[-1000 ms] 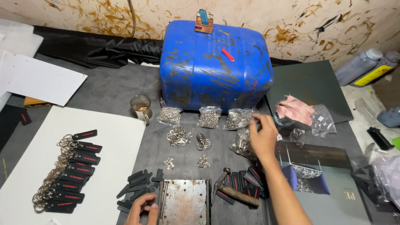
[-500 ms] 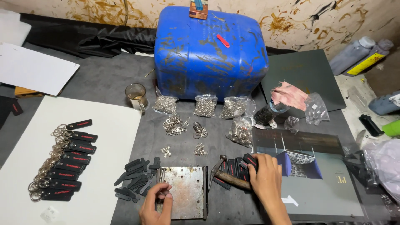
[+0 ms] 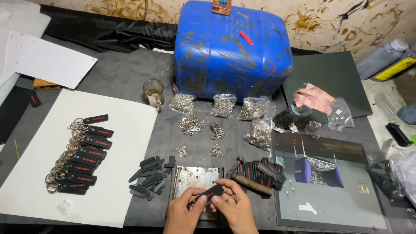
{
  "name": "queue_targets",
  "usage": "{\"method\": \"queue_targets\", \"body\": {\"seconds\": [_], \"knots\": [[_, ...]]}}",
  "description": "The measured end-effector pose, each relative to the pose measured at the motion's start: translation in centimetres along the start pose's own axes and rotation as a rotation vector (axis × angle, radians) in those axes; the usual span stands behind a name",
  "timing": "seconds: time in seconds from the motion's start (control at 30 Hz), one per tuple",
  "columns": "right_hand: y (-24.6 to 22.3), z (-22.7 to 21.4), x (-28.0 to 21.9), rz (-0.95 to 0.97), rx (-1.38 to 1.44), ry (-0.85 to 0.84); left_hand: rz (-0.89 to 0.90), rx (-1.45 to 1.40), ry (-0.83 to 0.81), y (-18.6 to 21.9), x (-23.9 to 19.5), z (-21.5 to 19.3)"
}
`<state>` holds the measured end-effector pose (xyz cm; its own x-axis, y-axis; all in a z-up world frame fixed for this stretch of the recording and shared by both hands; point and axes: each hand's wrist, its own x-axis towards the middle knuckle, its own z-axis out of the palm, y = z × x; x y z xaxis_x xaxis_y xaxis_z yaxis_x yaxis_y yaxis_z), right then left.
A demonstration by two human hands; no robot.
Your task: Assembling metal chains to plastic tags using a hammer and a jig to create keychains
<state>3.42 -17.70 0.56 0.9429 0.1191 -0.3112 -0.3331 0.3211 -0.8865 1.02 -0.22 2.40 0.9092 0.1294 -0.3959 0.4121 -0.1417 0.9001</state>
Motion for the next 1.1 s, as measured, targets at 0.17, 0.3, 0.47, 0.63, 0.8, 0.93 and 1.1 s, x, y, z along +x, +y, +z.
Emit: {"method": "queue_targets", "body": {"seconds": [0.17,0.3,0.47,0.63,0.8,0.93,1.1], "knots": [[1.3,0.7,0.2,-0.067,0.072,0.028,-0.015,-0.007,-0.036,0.1,-0.4,-0.4],[2.0,0.7,0.1,-0.017,0.036,0.047,0.005,-0.018,-0.027,-0.5,-0.2,-0.6],[3.3,1.4,-0.6,0.096,-0.027,0.073,0.08,0.052,-0.025,-2.2,0.2,-1.0],[0.7,0.8,0.5,-0.116,-0.44,0.156,-0.077,-0.111,0.053,-2.3,-0.2,-1.7],[-3.3,-0.7,4.2,-0.384,-1.036,0.19,-0.182,-0.195,0.128,-4.2,-0.1,-2.8],[-3.5,1.2,5.3,-0.378,-1.07,0.146,-0.265,-0.249,0.205,-4.6,-0.4,-3.5],[-1.2,6.8,5.9,-0.612,-1.047,-0.237,-0.212,-0.002,0.265,-4.0,-1.6,-4.5]]}}
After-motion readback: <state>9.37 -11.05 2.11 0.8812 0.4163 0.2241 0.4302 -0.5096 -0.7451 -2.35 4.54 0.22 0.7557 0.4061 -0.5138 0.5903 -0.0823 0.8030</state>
